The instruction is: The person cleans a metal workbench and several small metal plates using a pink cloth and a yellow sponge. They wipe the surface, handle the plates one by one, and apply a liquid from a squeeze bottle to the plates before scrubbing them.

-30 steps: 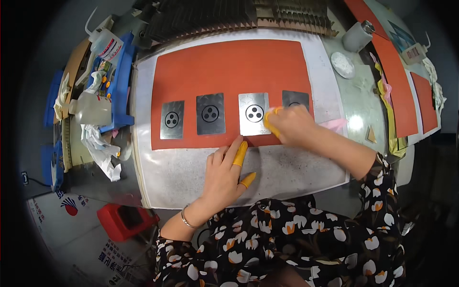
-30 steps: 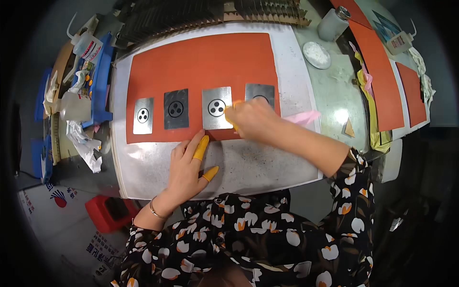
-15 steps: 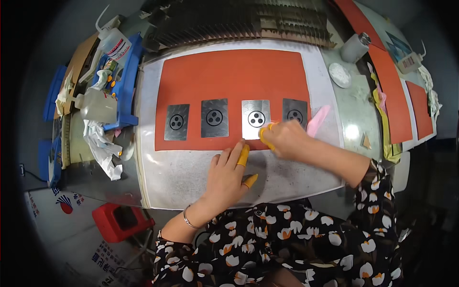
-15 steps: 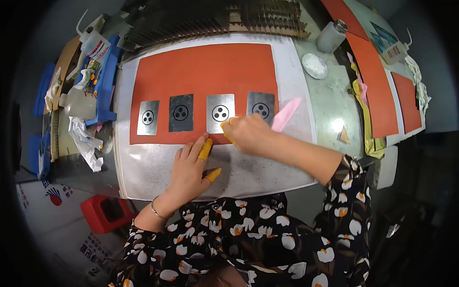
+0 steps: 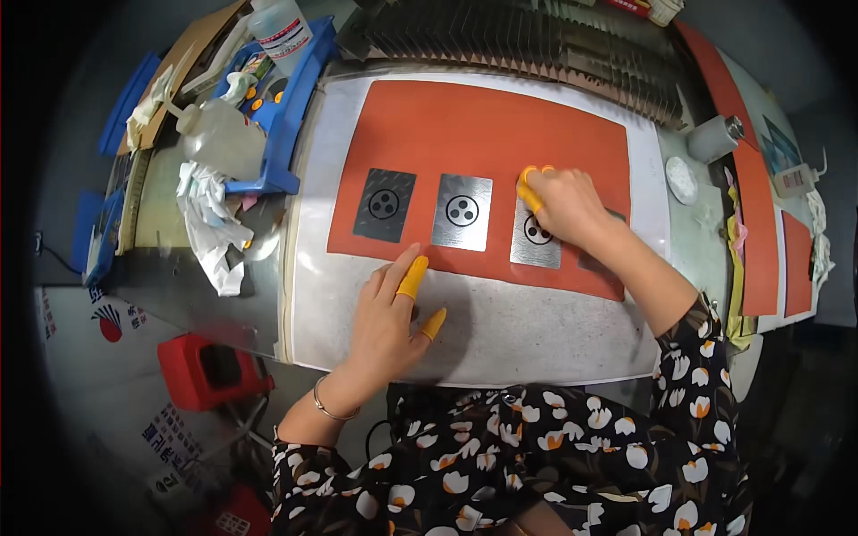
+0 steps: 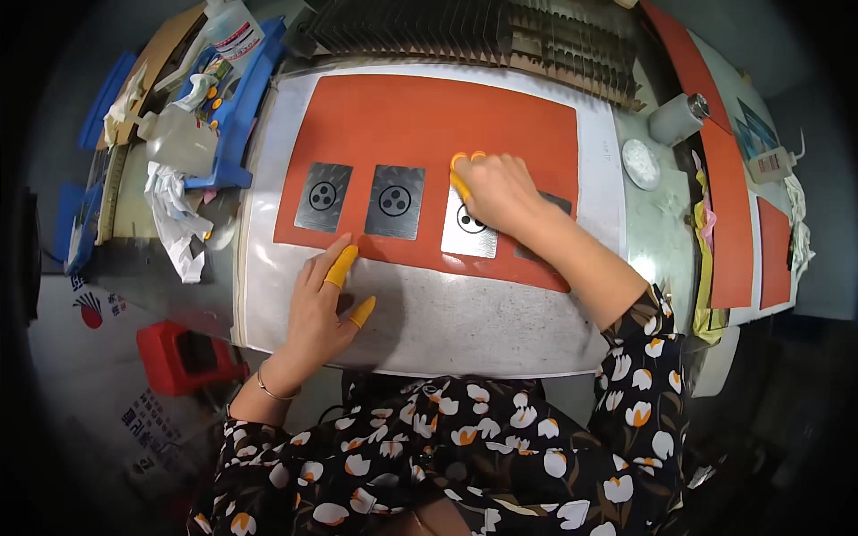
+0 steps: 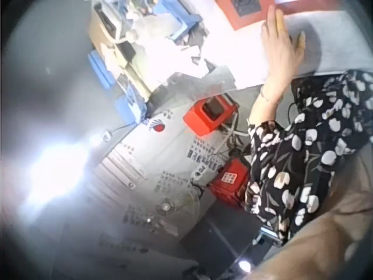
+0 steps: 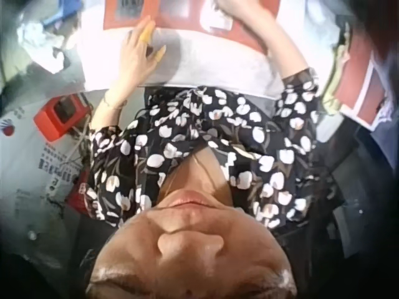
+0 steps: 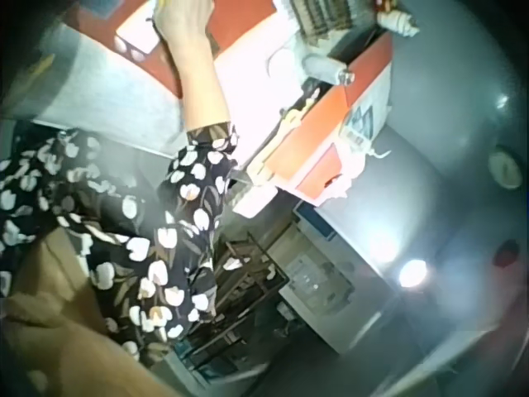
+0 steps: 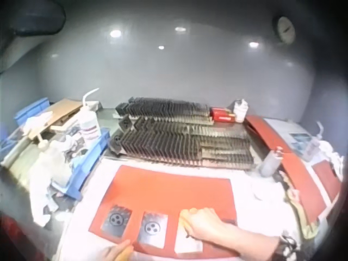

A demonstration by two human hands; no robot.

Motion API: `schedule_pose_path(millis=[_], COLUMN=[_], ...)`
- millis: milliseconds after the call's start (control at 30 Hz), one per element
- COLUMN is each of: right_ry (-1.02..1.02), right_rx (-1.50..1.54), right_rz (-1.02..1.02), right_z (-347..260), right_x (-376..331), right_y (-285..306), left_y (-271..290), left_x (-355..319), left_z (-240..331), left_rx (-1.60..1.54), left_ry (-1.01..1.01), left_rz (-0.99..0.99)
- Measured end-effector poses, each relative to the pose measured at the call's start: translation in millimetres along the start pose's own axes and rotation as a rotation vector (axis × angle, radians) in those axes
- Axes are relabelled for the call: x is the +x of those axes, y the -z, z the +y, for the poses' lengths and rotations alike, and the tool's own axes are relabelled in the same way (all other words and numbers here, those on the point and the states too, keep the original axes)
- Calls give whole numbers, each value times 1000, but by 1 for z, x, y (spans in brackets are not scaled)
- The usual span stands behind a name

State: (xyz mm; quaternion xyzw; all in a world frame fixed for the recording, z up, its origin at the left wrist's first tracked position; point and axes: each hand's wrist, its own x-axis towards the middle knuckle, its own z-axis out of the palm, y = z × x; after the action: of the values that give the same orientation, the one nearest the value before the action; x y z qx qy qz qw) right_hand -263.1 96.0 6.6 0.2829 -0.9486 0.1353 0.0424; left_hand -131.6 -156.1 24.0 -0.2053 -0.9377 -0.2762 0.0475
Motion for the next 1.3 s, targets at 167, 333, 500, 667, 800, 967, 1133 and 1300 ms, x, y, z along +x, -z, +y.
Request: schedule_pose_path(millis=[167, 333, 500, 667, 800, 967, 1133, 1300], right_ry=[110, -31, 9, -14, 27, 43, 87, 154], right_rx=[116, -21, 101, 3, 52, -5, 44, 43], right_rz=[37, 89, -51, 55, 5, 61, -56, -33], right_z=[-61, -44, -77, -47, -69, -46, -59, -49], right_x=[-23, 13, -22, 17, -15, 7, 5, 15], right_y=[-8, -16, -18, -15, -20, -22, -15, -16], left_y=[0, 2, 2, 1, 2, 4, 0, 1], left_x=[5, 9, 8, 9, 8, 9, 9, 5], left_z=[-24, -28, -28, -30, -30, -28, -28, -29], left_rx=[38, 78, 94, 88, 113, 112, 127, 98], left_ry=[-120, -176, -176, -153, -159, -156, -161, -152], left_rz=[-169, -198, -198, -239, -243, -254, -224, -240])
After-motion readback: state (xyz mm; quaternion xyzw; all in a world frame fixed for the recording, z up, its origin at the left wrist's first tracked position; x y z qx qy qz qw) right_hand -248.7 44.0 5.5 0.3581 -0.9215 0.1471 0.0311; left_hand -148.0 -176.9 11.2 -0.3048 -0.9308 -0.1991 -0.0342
